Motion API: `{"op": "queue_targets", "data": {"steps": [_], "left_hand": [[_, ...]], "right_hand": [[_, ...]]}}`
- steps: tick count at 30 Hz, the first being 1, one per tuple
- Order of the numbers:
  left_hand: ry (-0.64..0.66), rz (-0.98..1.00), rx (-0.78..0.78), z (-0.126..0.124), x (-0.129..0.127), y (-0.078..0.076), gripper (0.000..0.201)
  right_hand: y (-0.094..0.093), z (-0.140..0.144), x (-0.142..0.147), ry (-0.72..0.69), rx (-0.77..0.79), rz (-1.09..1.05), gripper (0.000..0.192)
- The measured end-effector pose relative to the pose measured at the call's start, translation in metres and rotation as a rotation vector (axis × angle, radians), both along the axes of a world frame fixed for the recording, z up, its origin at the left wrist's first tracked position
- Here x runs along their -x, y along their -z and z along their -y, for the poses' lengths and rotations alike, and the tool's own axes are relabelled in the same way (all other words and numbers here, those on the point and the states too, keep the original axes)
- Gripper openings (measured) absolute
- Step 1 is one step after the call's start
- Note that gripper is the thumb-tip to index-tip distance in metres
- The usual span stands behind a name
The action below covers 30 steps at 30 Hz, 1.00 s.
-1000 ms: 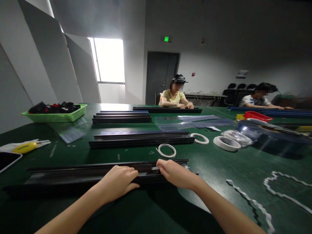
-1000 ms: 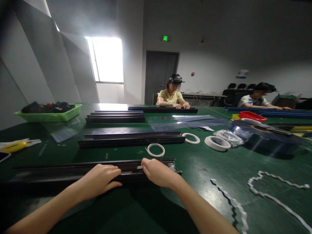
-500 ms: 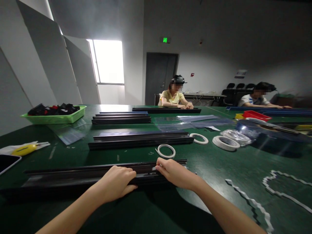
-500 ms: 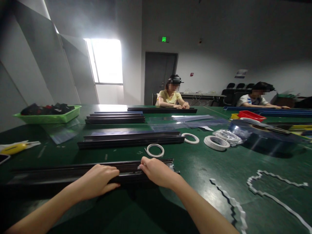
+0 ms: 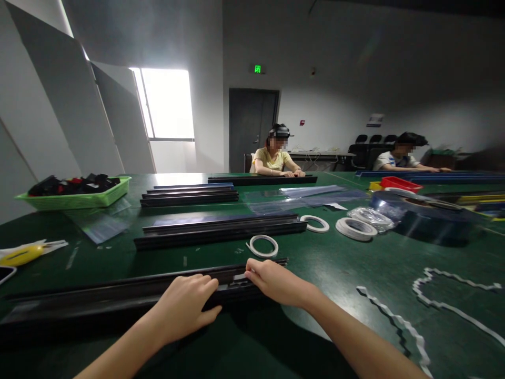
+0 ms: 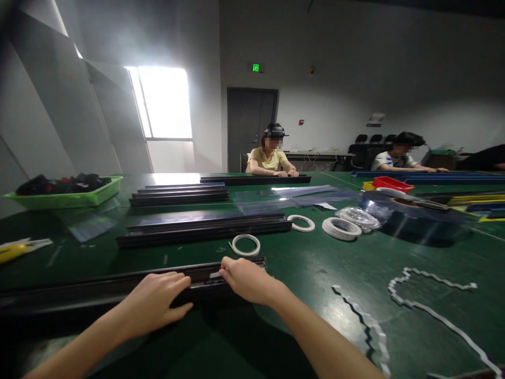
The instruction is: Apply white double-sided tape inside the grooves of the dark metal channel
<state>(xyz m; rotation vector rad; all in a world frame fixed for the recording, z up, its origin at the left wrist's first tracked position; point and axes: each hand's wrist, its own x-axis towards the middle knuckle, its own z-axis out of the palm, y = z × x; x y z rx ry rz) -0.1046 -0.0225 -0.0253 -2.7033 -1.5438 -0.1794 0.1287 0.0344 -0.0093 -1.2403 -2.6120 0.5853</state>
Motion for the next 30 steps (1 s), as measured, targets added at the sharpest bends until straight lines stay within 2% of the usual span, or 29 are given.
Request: {"op": "queue_targets", "data": {"steps": [3, 12, 17, 22, 30], "left_hand": [[0.019, 0.017, -0.058, 0.0, -0.011, 0.003, 0.025], [-0.002, -0.037, -0.168, -0.004, -0.034, 0.022, 0.022], [-0.063, -0.029, -0.197, -0.007, -0.046, 0.032, 0.025], [-0.062, -0.041, -0.25, -0.009, -0.047, 0.036, 0.031], [-0.01, -0.041, -0.398, -0.019, -0.042, 0.044, 0.028]], "right_hand": [[0.0, 0.0, 0.0, 0.004, -0.014, 0.012, 0.029], [0.003, 0.002, 0.0, -0.005, -0.141, 0.079, 0.03], [0.002, 0.004, -0.001, -0.009, -0.175, 0.094, 0.03], [0.0, 0.004, -0.001, -0.018, -0.212, 0.139, 0.029], [0.002, 0.002, 0.0, 0.033, -0.31, 0.257, 0.03]]}}
